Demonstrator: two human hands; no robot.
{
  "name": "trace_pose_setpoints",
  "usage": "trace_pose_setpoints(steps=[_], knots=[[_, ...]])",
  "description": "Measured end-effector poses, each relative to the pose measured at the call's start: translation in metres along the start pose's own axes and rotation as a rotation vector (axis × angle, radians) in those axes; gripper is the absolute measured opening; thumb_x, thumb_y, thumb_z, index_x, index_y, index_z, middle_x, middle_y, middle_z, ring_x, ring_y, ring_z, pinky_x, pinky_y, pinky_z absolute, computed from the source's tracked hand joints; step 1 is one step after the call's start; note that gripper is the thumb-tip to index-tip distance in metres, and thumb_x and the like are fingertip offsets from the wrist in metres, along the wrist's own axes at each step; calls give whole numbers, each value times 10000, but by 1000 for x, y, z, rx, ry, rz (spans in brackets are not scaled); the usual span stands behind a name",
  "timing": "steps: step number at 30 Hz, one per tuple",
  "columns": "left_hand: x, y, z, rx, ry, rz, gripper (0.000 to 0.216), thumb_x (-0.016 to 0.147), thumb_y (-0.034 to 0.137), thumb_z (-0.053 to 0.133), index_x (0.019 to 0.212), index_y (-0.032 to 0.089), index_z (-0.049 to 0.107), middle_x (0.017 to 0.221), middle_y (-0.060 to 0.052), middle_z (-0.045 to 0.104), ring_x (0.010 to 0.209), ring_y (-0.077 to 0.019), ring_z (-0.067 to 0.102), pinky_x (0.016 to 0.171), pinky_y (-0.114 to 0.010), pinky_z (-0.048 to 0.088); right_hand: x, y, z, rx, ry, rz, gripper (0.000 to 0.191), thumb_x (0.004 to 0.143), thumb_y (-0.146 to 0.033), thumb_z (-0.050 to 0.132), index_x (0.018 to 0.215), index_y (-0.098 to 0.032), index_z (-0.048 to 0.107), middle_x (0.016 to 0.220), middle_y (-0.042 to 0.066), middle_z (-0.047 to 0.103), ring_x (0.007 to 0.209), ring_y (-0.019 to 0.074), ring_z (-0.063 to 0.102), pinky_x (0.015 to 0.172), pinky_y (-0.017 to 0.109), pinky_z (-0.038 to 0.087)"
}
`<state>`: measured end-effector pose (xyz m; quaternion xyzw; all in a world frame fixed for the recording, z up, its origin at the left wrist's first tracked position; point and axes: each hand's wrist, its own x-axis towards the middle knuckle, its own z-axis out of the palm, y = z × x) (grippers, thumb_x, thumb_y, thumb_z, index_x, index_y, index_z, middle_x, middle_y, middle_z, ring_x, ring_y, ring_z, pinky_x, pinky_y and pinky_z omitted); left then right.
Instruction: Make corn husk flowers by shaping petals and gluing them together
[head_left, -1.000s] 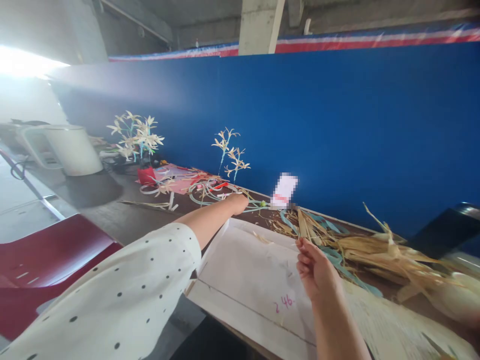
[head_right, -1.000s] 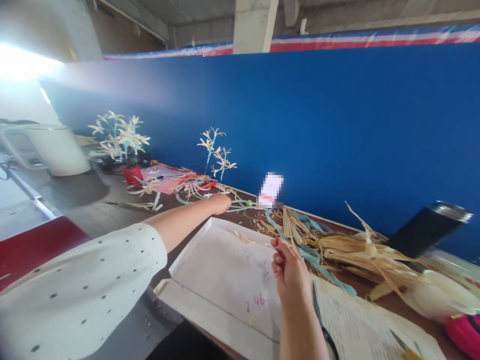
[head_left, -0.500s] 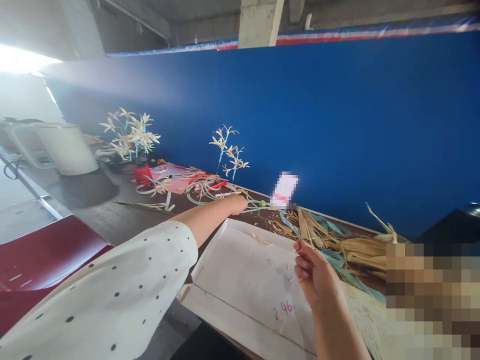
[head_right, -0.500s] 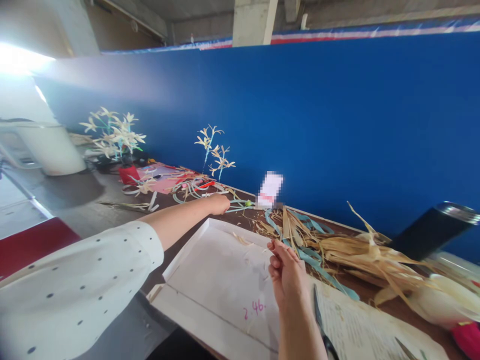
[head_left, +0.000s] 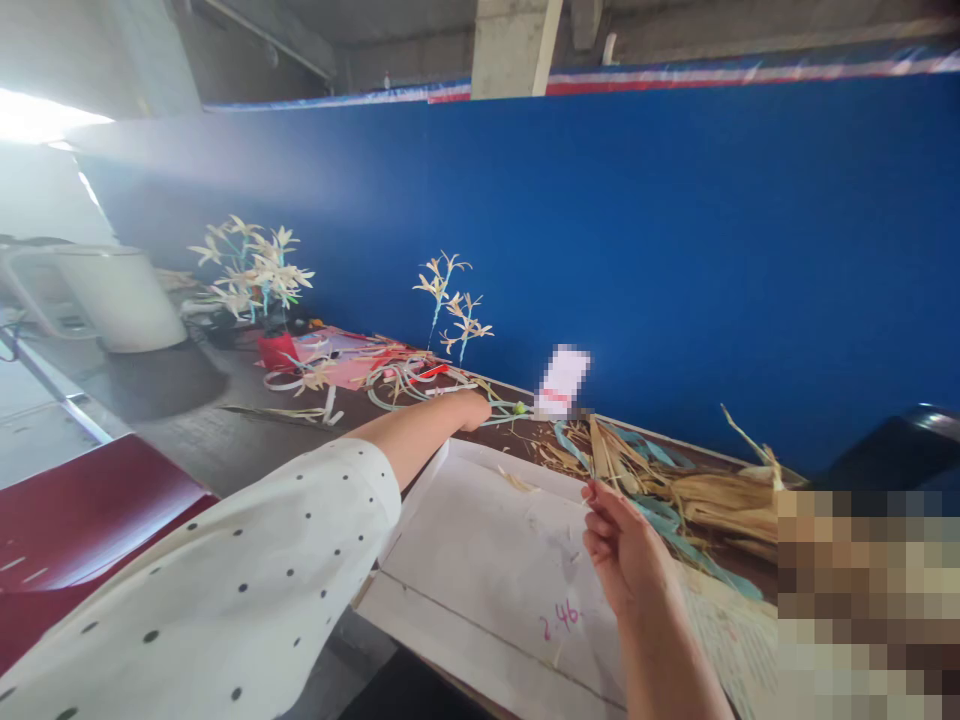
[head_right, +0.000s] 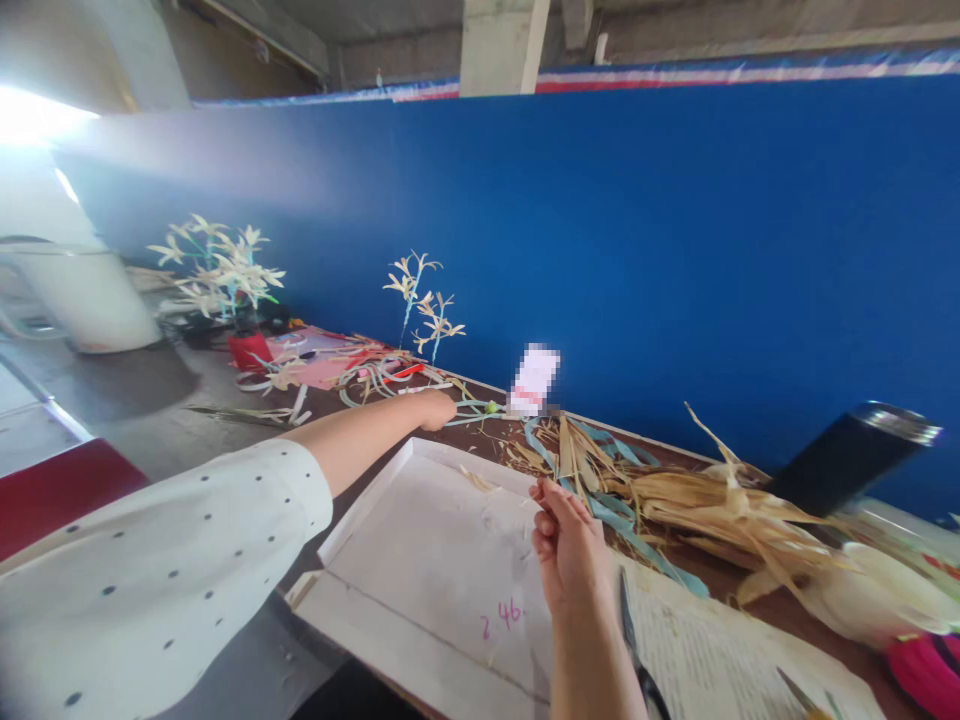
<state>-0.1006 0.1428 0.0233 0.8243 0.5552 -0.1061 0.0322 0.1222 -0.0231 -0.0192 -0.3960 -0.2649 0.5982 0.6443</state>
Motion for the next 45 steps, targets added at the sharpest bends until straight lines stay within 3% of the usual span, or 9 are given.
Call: trace_pose_setpoints(steps=[7, 11, 15, 18, 24, 35, 45], knots=[[-8, -21, -11, -165, 23, -30, 83, 553, 127, 638, 627, 144, 671, 679, -80, 675, 684, -199, 606, 652, -256, 450, 0, 1, 1, -3, -4, -12, 211, 631, -283, 757, 738, -158, 626, 754, -15, 567, 436, 12, 332, 308, 125, 238], [-12, -28, -21, -354, 54, -9, 128, 627, 180, 601, 734, 161, 669, 716, -36, 690, 649, -142, 611, 620, -212, 456, 0, 2, 1, 11, -8, -11, 225, 619, -282, 766, 748, -150, 637, 752, -2, 573, 440, 15, 327, 304, 123, 225], [-18, -16, -23, -530, 69, 49, 219, 746, 197, 510, 929, 154, 621, 827, -39, 706, 653, -92, 627, 614, -183, 471, 1, 2, 0, 17, 3, -19, 230, 609, -274, 771, 744, -148, 633, 748, 3, 577, 442, 17, 330, 303, 125, 225], [-27, -1, -22, -594, 98, 112, 231, 782, 218, 485, 966, 153, 608, 872, -46, 706, 687, -91, 636, 617, -179, 472, 2, 2, 0, 20, 15, -20, 229, 605, -269, 771, 737, -149, 627, 742, 2, 584, 441, 17, 338, 305, 125, 225], [-43, 6, -23, -339, 212, 10, 157, 677, 158, 587, 798, 175, 687, 862, -62, 700, 773, -183, 632, 681, -247, 452, 1, 1, 1, 1, 31, -9, 257, 576, -276, 786, 741, -148, 635, 714, -2, 594, 432, 14, 350, 305, 127, 224], [-15, -5, 4, -79, 59, -110, 185, 610, 96, 662, 783, 149, 699, 804, -111, 689, 785, -212, 626, 720, -267, 465, 1, 3, -1, -27, 18, -14, 243, 615, -302, 772, 752, -148, 642, 763, 11, 595, 451, 17, 346, 317, 123, 240], [1, -2, 4, -42, 13, -117, 244, 569, 62, 681, 808, 109, 689, 843, -162, 669, 862, -256, 620, 799, -307, 465, -2, 0, 3, -55, 38, -7, 246, 603, -301, 772, 753, -156, 643, 756, 7, 602, 441, 21, 349, 317, 141, 231]])
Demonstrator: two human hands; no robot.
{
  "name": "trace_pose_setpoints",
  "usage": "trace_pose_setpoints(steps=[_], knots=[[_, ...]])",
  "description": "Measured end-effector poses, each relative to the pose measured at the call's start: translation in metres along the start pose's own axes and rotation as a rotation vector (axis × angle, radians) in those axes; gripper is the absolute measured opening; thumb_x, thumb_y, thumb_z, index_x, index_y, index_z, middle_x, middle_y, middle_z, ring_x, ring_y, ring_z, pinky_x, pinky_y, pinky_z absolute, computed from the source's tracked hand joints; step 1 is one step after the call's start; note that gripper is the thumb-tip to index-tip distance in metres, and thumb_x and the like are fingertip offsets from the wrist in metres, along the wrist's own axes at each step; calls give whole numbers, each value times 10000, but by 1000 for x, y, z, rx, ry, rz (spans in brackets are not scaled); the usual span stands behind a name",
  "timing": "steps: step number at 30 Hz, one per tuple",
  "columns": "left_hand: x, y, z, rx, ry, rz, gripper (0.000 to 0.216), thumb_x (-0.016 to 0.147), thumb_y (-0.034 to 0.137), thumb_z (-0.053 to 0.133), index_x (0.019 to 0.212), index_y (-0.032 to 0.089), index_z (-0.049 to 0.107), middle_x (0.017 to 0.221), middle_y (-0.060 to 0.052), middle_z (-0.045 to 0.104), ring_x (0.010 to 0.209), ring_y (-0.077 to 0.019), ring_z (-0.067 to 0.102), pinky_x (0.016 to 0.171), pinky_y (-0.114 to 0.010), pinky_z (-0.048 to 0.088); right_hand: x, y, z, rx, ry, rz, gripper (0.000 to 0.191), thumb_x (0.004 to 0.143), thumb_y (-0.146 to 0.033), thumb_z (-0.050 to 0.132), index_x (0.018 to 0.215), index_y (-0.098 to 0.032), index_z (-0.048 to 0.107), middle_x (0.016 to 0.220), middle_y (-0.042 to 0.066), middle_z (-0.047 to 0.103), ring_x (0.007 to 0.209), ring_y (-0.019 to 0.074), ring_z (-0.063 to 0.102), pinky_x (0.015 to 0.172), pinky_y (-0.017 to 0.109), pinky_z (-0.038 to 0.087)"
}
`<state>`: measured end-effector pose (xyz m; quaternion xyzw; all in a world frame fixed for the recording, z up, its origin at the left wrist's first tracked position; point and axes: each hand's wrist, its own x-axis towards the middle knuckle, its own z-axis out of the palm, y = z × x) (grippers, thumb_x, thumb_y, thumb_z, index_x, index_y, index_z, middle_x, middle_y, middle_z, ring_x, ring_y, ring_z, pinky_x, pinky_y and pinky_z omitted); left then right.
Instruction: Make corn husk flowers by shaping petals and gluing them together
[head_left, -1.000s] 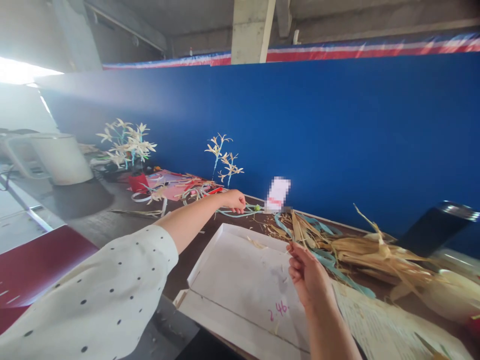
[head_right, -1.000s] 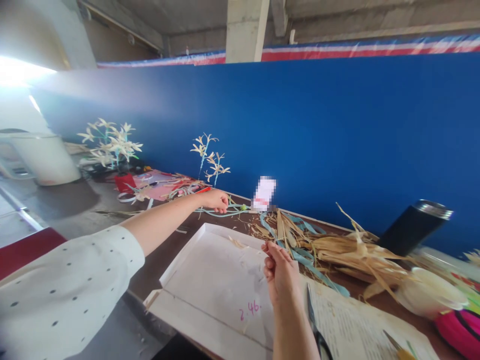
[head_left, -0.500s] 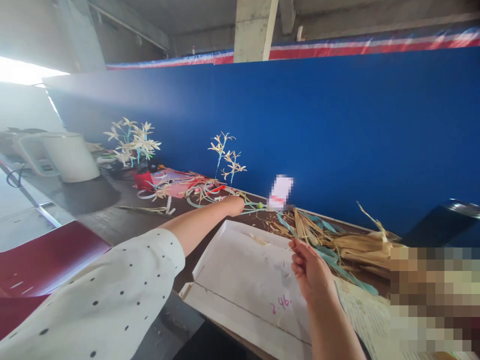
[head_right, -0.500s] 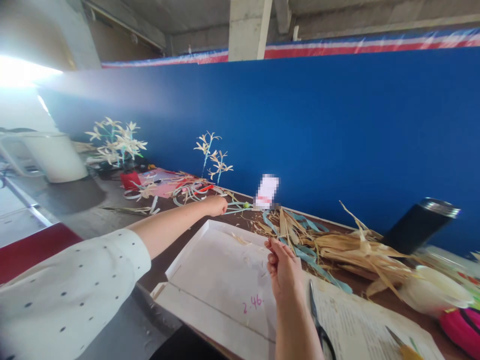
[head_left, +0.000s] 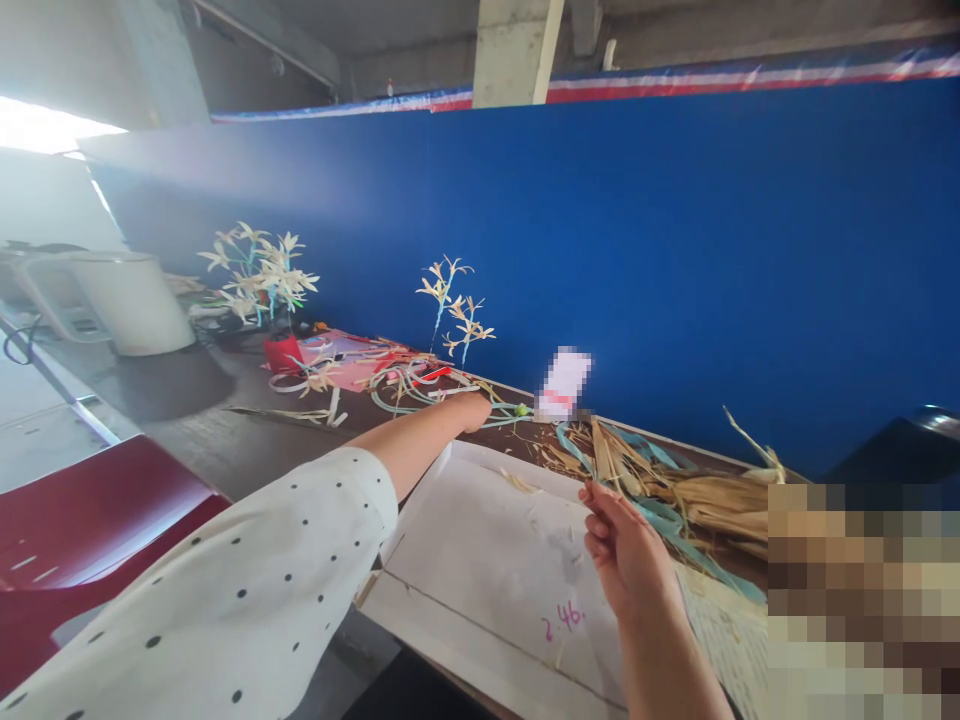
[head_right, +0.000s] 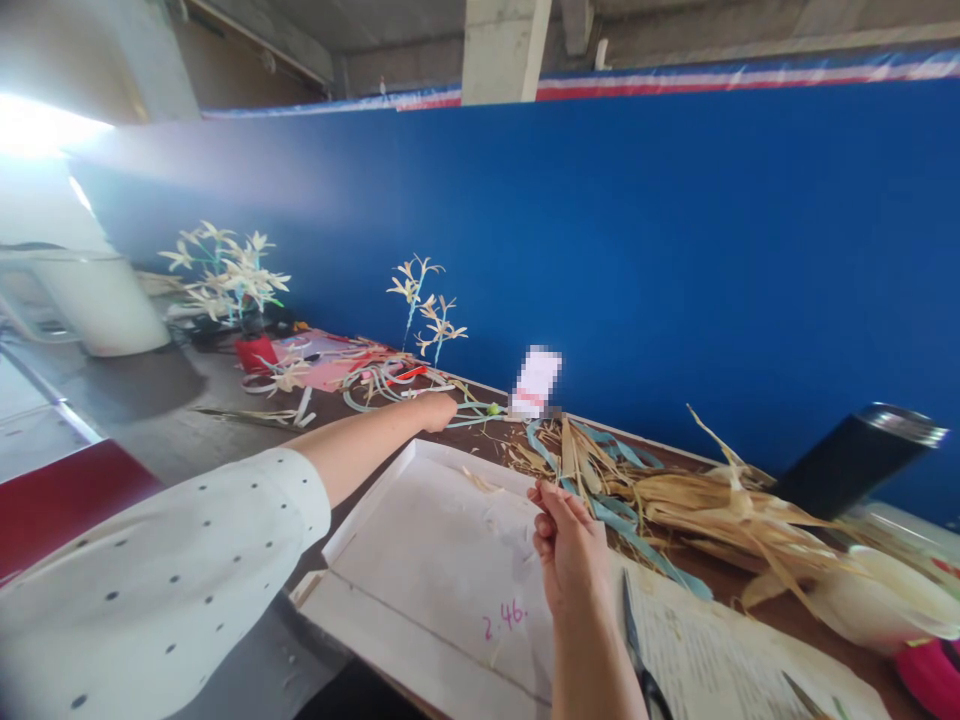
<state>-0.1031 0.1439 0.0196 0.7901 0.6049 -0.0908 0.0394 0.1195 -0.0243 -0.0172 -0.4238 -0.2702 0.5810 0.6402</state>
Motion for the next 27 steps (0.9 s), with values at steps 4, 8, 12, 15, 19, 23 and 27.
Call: trace_pose_setpoints(steps=[4, 8, 12, 15, 19, 23, 27], knots=[[4, 1, -2, -59, -21, 12, 182, 528, 48, 690, 695, 121, 684, 791, -161, 672, 848, -272, 617, 811, -337, 466, 0, 0, 0, 3, 9, 3, 232, 598, -291, 773, 746, -162, 648, 750, 8, 609, 438, 24, 351, 316, 151, 231], [4, -6, -4, -174, -70, 27, 147, 457, 23, 689, 537, 138, 643, 573, -101, 636, 729, -253, 617, 758, -341, 479, 0, 0, 0, -1, 11, 6, 226, 600, -285, 773, 749, -169, 650, 761, 10, 611, 443, 26, 349, 319, 149, 237], [-4, -19, -12, -369, -129, 51, 81, 493, 86, 678, 488, 146, 623, 424, -31, 567, 558, -175, 584, 651, -285, 486, 0, 0, 1, -7, 0, 6, 238, 595, -290, 778, 757, -166, 653, 755, 14, 606, 453, 25, 349, 326, 136, 246], [-11, -24, -23, -536, -117, 88, 15, 556, 144, 660, 559, 142, 645, 521, -29, 628, 566, -150, 595, 630, -261, 493, 0, 0, 1, -10, -4, -5, 241, 594, -299, 779, 748, -164, 653, 745, 18, 607, 448, 27, 344, 317, 134, 227], [-23, -17, -34, -744, -111, 162, 132, 649, 207, 637, 759, 134, 645, 755, -54, 698, 685, -133, 643, 666, -250, 508, 0, 1, 0, -1, -8, -21, 253, 588, -303, 783, 745, -159, 648, 731, 18, 611, 447, 26, 354, 321, 135, 228], [-44, 12, -32, -1137, -205, 302, 211, 655, 247, 688, 785, 114, 590, 812, -86, 697, 715, -147, 655, 667, -286, 516, -1, 0, 0, -6, 0, -29, 250, 577, -308, 779, 726, -167, 636, 712, 15, 630, 429, 30, 362, 319, 145, 221], [-69, 51, -23, -1308, -172, 376, 197, 683, 238, 687, 788, 120, 570, 769, -55, 687, 669, -109, 631, 664, -265, 505, -2, -1, 2, -12, 47, -23, 272, 559, -313, 783, 727, -176, 617, 716, 26, 657, 411, 33, 362, 320, 149, 214]])
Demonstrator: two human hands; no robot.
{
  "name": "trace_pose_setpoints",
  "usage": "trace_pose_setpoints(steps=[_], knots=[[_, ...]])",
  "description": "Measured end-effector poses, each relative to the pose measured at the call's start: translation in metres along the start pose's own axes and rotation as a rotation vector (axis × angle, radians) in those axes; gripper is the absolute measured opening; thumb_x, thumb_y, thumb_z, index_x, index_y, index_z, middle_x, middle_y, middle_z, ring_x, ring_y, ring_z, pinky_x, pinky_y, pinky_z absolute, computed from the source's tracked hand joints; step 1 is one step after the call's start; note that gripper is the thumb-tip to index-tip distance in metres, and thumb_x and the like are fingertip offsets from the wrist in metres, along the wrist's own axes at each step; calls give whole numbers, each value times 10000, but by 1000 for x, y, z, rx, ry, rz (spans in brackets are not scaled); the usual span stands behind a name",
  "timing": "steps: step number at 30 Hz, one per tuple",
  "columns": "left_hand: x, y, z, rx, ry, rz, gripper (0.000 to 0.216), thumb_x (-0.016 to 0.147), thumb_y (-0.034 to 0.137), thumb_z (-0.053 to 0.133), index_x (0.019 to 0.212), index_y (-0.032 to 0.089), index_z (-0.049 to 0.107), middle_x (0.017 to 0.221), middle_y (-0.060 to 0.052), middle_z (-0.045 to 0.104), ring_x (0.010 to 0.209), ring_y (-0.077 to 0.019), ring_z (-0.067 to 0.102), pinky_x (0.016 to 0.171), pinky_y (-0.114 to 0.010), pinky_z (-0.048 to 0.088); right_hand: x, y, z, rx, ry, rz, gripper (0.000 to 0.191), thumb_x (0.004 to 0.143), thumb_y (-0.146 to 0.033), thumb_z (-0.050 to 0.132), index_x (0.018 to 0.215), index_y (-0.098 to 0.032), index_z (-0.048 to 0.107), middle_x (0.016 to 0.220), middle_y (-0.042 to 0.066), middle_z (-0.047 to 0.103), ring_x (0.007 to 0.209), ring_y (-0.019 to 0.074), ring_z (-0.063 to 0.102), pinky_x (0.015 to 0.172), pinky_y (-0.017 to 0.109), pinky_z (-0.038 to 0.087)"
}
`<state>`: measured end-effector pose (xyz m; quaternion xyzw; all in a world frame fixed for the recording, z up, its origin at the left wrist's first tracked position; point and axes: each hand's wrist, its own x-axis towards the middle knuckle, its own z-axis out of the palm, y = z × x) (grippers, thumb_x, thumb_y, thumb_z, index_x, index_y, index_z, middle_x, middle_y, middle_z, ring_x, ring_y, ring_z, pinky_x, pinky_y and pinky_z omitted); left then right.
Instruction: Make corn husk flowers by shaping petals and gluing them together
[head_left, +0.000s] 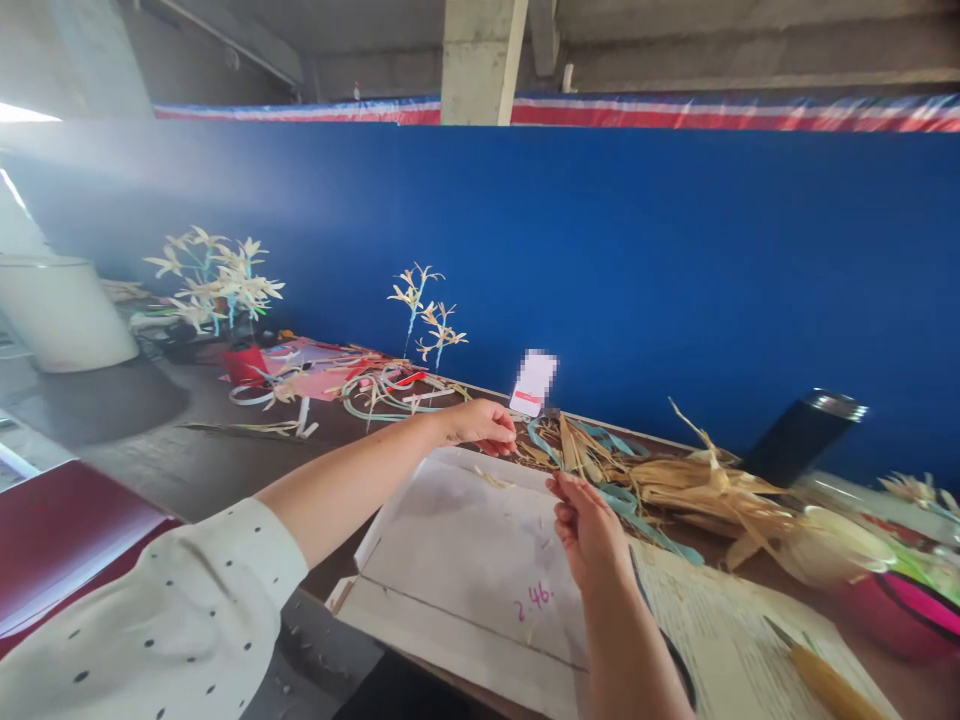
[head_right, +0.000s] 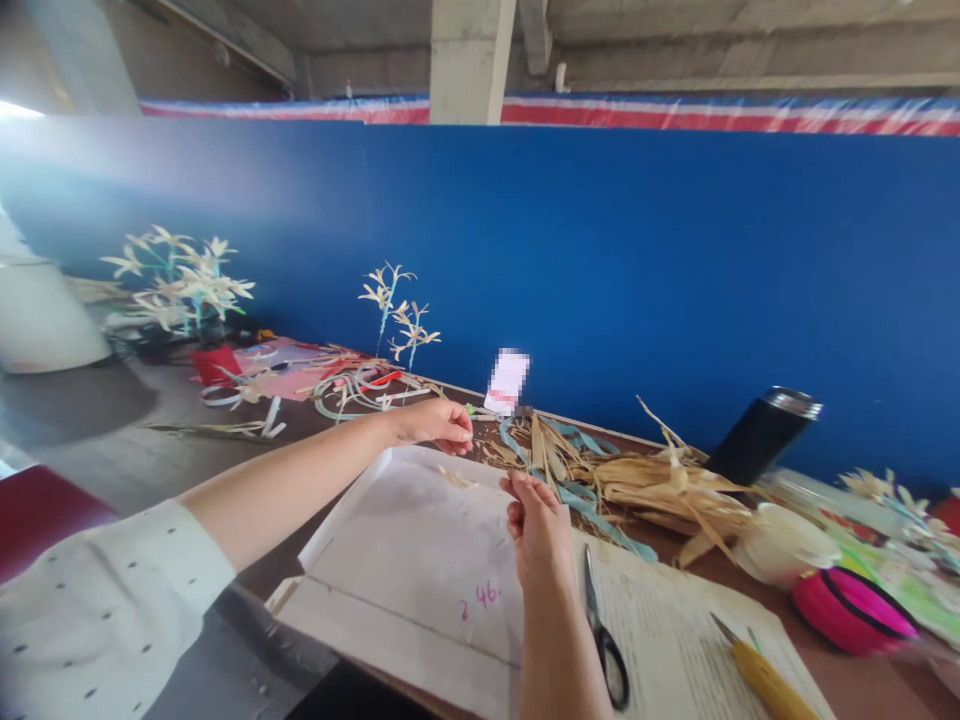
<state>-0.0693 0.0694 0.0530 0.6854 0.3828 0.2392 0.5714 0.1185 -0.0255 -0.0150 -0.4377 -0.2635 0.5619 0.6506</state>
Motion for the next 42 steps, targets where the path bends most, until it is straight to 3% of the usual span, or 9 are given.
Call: trace_pose_setpoints(steps=[7, 10, 13, 18, 23, 30, 36, 42], knots=[[-5, 3, 66, -185, 91, -25, 164, 666, 157, 705, 785, 107, 605, 692, -35, 664, 646, -97, 616, 703, -273, 499, 3, -1, -1, 37, 48, -29, 301, 535, -310, 785, 759, -187, 627, 723, 23, 676, 402, 29, 359, 326, 143, 217], [-8, -2, 85, -291, 204, 85, 146, 713, 171, 665, 841, 105, 637, 750, -52, 672, 708, -96, 620, 734, -258, 495, 4, -2, -1, 72, 97, -30, 309, 517, -287, 787, 770, -192, 638, 733, 12, 678, 406, 26, 380, 333, 139, 239], [-10, -18, 97, -319, 384, 142, 169, 743, 204, 633, 886, 117, 646, 789, -64, 674, 725, -107, 619, 671, -232, 503, 4, -3, -1, 69, 104, -26, 312, 519, -286, 787, 781, -185, 652, 747, 15, 677, 410, 18, 384, 334, 128, 244], [-15, -41, 104, -295, 531, 187, 166, 751, 252, 615, 860, 132, 649, 784, -51, 663, 710, -120, 618, 615, -223, 522, 3, -2, -1, 38, 73, -43, 307, 537, -298, 784, 797, -179, 672, 785, 20, 669, 409, 11, 361, 314, 125, 223], [-20, -45, 106, -87, 603, 347, 188, 778, 274, 573, 889, 148, 657, 898, -62, 643, 713, -115, 599, 630, -223, 521, 3, -2, -2, 42, 47, -36, 290, 554, -281, 758, 813, -173, 687, 808, 22, 664, 415, 9, 369, 308, 128, 229], [-20, -48, 108, -38, 566, 359, 182, 770, 239, 575, 917, 172, 659, 901, -48, 660, 781, -126, 601, 707, -224, 492, 6, -1, -5, 93, -34, 45, 287, 554, -250, 768, 820, -181, 688, 814, 24, 667, 419, 5, 371, 307, 107, 242], [-20, -47, 110, -120, 534, 321, 160, 748, 275, 604, 851, 156, 634, 781, -27, 653, 668, -103, 573, 611, -204, 458, 5, 0, -4, 53, -74, 14, 300, 535, -217, 801, 810, -185, 687, 850, 22, 664, 432, 1, 368, 307, 96, 254], [-20, -46, 113, -138, 539, 325, 149, 731, 281, 624, 802, 150, 619, 751, -21, 641, 629, -94, 552, 571, -192, 429, 4, 0, -1, 19, -73, -9, 319, 535, -189, 807, 830, -168, 689, 730, 1, 629, 426, 1, 369, 311, 101, 250]])
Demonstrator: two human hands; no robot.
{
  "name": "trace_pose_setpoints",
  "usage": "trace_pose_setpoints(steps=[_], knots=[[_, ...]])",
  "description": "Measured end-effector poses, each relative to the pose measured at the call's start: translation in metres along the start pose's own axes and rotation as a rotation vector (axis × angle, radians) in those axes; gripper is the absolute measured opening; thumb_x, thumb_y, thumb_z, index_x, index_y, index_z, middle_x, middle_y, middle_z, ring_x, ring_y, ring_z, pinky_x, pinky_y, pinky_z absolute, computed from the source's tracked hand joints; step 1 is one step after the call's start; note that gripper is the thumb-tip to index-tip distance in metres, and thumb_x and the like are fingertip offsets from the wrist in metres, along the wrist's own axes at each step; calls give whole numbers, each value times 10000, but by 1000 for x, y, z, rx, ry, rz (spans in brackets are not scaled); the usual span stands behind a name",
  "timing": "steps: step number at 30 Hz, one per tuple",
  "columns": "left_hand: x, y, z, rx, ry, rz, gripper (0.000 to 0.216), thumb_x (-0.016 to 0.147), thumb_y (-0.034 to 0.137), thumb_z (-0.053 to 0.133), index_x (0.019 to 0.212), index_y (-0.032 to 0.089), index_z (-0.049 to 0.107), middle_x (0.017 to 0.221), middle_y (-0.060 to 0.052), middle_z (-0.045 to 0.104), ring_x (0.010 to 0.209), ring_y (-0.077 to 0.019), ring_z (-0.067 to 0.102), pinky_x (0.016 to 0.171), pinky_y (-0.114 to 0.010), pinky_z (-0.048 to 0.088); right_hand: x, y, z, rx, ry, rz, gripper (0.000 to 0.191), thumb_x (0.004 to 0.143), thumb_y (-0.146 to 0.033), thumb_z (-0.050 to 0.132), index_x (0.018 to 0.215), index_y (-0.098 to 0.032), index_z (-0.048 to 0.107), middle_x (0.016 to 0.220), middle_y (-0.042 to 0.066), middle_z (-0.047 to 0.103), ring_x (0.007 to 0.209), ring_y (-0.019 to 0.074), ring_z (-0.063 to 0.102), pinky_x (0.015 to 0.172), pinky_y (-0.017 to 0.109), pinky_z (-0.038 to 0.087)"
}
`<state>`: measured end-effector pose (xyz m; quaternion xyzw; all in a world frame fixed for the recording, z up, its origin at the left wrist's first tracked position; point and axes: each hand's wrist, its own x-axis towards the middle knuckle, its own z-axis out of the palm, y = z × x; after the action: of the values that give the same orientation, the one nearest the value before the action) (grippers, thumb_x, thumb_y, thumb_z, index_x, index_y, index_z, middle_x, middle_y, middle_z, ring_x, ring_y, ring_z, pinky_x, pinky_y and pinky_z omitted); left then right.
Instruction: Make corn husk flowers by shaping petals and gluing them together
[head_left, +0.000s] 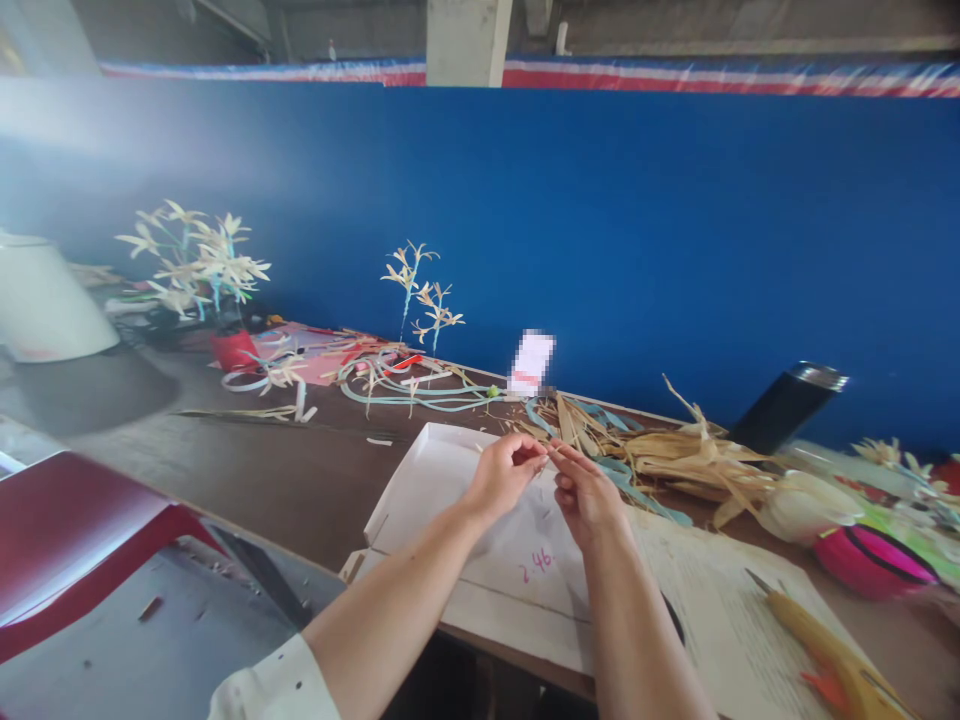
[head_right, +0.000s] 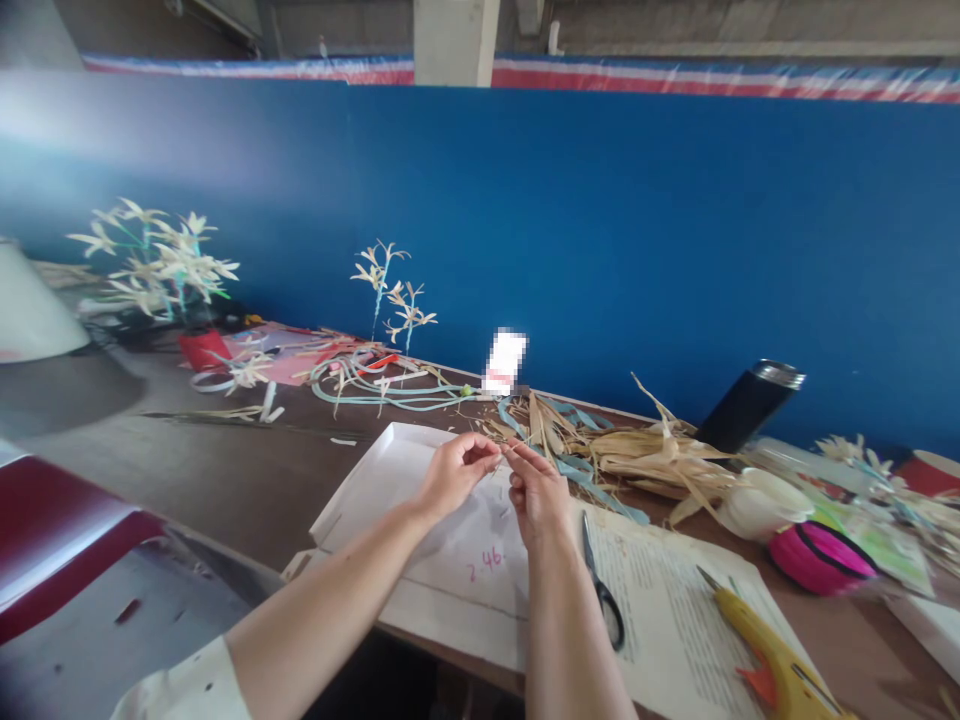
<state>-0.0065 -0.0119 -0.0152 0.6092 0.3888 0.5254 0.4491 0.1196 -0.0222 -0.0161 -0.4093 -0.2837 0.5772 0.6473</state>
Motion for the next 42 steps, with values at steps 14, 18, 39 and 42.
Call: trace_pose_setpoints(steps=[14, 18, 39, 42], knots=[[-1, 1, -1, 48, 29, 10, 164, 737, 302, 618, 755, 141, 588, 624, 7, 580, 561, -87, 511, 548, -193, 400, -1, 0, 0, -47, -17, -8, 354, 534, -219, 810, 867, -183, 695, 809, 20, 656, 417, 13, 373, 298, 128, 245], [0, 0, -1, 60, 34, 15, 165, 738, 304, 619, 752, 143, 585, 641, 3, 595, 572, -89, 519, 565, -199, 408, -2, -1, 1, -41, -25, 2, 361, 542, -211, 808, 885, -178, 700, 757, 12, 646, 414, 11, 371, 301, 121, 245], [1, -8, -3, 151, 54, 20, 168, 753, 330, 597, 779, 164, 603, 698, -2, 635, 637, -104, 566, 597, -200, 424, -2, 0, 0, -82, -26, 4, 362, 546, -217, 804, 890, -174, 702, 755, 15, 626, 427, 16, 377, 307, 129, 242], [0, -7, -4, 149, 55, 14, 162, 752, 324, 598, 776, 164, 600, 705, -1, 638, 636, -102, 567, 603, -199, 426, -3, 0, 1, -80, -22, 8, 369, 541, -210, 806, 893, -172, 702, 759, 13, 625, 425, 11, 369, 306, 123, 235]])
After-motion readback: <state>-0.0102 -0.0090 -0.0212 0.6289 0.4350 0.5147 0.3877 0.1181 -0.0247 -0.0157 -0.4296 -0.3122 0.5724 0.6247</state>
